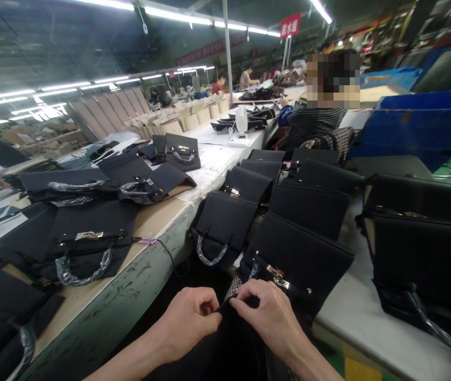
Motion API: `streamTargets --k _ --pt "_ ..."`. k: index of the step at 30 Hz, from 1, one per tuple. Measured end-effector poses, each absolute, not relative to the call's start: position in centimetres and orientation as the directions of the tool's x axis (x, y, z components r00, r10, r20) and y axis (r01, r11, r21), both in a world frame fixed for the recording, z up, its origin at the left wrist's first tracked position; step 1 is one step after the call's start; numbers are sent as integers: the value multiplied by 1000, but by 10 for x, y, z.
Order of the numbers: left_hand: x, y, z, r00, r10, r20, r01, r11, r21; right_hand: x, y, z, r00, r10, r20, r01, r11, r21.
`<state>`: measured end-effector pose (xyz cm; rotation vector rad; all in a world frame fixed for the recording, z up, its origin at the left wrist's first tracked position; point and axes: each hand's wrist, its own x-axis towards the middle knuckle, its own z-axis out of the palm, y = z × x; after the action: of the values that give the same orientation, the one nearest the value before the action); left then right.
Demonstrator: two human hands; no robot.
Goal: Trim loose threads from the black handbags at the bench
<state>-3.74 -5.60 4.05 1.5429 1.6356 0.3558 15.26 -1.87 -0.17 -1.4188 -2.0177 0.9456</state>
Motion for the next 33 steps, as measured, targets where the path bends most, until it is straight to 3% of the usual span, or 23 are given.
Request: streamTargets --k 6,14,26,33 --pt "-31 -46 33 115 877 -467 561 330 759 154 -22 0 -301 954 -1 608 191 -771" --pt "-24 -35 45 153 907 -393 772 139 620 150 -19 0 -321 947 -5 611 203 -765" --pt "-61 -101 80 -6 780 -626 647 480 592 160 -15 0 -379 925 -33 560 201 -804" --pt "-89 -135 86 -15 774 -633 701 460 546 161 -16 -2 -395 918 -31 540 205 -816"
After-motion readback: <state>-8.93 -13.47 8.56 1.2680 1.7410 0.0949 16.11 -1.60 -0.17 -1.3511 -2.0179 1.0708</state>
